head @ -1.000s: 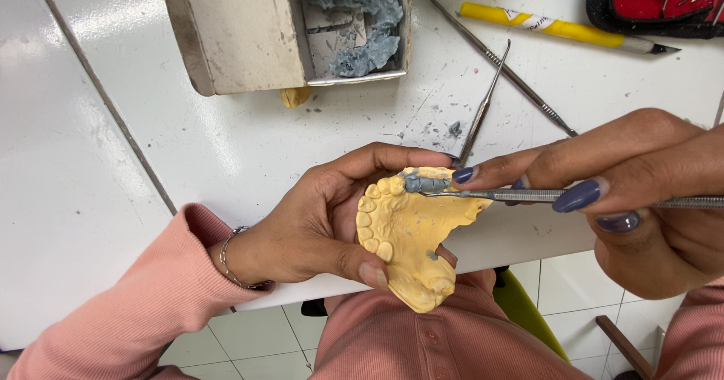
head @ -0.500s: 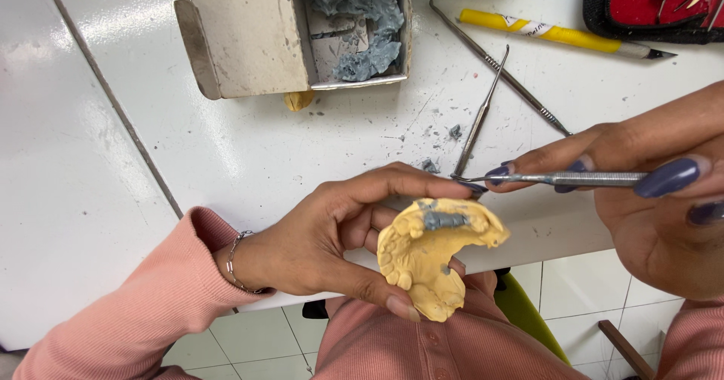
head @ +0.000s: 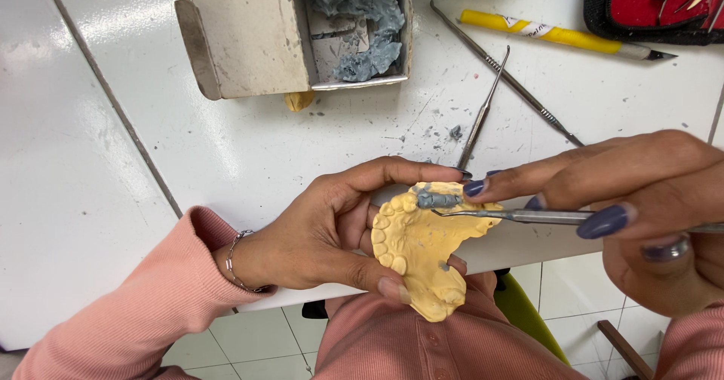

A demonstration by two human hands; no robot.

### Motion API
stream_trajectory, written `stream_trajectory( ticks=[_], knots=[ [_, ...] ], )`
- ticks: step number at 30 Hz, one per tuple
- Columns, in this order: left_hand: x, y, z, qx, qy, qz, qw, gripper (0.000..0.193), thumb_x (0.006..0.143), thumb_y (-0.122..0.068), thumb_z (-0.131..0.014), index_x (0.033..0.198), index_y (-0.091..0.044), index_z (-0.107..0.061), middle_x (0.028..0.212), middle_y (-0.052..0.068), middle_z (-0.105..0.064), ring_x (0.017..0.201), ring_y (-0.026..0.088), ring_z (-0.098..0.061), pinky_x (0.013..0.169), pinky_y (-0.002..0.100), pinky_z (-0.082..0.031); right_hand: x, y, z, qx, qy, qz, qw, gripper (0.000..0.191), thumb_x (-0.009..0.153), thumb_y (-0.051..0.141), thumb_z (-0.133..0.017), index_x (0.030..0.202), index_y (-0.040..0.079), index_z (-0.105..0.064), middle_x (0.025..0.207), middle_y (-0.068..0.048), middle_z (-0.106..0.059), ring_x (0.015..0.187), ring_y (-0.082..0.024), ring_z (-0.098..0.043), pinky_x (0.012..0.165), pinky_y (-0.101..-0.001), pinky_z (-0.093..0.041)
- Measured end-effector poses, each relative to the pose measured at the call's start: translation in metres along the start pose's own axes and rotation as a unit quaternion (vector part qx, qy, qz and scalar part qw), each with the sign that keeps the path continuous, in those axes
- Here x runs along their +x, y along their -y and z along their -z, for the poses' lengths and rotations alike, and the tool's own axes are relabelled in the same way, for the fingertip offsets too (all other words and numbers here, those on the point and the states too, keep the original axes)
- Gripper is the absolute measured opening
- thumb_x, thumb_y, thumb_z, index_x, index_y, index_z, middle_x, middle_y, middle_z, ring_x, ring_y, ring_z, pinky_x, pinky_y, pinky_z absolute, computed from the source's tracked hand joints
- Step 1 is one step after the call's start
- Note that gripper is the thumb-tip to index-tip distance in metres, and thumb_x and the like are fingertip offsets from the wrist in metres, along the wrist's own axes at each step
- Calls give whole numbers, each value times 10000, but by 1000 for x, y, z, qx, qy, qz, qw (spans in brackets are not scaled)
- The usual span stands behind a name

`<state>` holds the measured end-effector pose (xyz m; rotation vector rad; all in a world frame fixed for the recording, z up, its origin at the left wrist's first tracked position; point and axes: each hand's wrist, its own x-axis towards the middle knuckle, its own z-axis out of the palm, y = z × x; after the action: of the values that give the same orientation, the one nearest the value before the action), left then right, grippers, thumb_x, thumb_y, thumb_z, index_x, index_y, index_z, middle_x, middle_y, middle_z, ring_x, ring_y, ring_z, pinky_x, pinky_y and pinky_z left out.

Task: The person holds a yellow dental impression model in one hand and uses a metal carving tool to scrape and shape a blue-gray material on the model's upper surface, occasionally brushing debris off onto the table and repositioning the model to continue carving.

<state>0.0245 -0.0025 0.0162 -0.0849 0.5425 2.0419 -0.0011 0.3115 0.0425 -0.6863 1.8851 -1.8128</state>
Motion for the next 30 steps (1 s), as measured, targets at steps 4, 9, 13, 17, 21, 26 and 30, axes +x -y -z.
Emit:
stream_trajectory(
  ticks=[4, 9, 13, 17, 21, 26, 30],
  knots=[
    [0, 1, 1, -6, -8, 0, 1000, 909, 878, 44, -807, 1630, 83, -298, 1520, 218, -536, 1374, 273, -615, 1223, 427, -539, 16, 11, -2, -46, 38, 24, 998, 186, 1090, 259, -441, 1183, 102, -483, 1097, -124, -638, 1099, -457, -720, 912, -495, -654],
    [-2, 2, 4, -9, -14, 3, 1000, 924, 872, 16, -816, 1634, 76, -297, 1503, 218, -544, 1357, 277, -615, 1208, 432, -539, 22, 5, -6, -30, 24, 79, 996, 179, 1087, 187, -428, 1196, 45, -434, 1089, -139, -594, 1077, -483, -735, 894, -515, -654],
    [-2, 5, 7, -25, -11, -17, 999, 923, 894, 17, -824, 1648, 75, -296, 1500, 190, -510, 1383, 232, -562, 1257, 407, -495, 19, -2, -4, -27, 31, 79, 996, 173, 1081, 156, -423, 1193, 25, -438, 1078, -146, -592, 1077, -499, -736, 875, -493, -663],
    [-2, 7, 8, -25, -10, -26, 999, 911, 903, 13, -818, 1649, 75, -297, 1520, 182, -493, 1409, 223, -538, 1248, 387, -474, 17, -2, -4, -42, 33, 84, 995, 164, 1081, 140, -415, 1196, 24, -437, 1078, -147, -585, 1086, -499, -724, 879, -486, -657],
    [-3, 6, 7, -28, -11, -22, 999, 905, 914, 1, -815, 1650, 71, -293, 1515, 182, -493, 1407, 224, -541, 1245, 391, -477, 19, -4, -5, -36, 26, 88, 995, 173, 1072, 126, -424, 1203, 13, -439, 1079, -156, -590, 1086, -503, -733, 866, -481, -666],
    [-3, 7, 7, -30, -11, -22, 999, 902, 921, -9, -811, 1653, 74, -290, 1514, 182, -498, 1411, 221, -537, 1248, 388, -471, 21, -6, -3, -32, 44, 96, 994, 167, 1072, 93, -410, 1213, 5, -415, 1091, -171, -576, 1071, -483, -741, 901, -518, -652],
    [-4, 7, 7, -31, -15, -19, 999, 904, 922, -18, -810, 1654, 73, -288, 1503, 183, -506, 1403, 221, -541, 1241, 390, -472, 23, -6, -1, -39, 63, 103, 992, 176, 1069, 87, -410, 1223, 0, -406, 1103, -180, -572, 1076, -489, -733, 896, -517, -646]
  ],
)
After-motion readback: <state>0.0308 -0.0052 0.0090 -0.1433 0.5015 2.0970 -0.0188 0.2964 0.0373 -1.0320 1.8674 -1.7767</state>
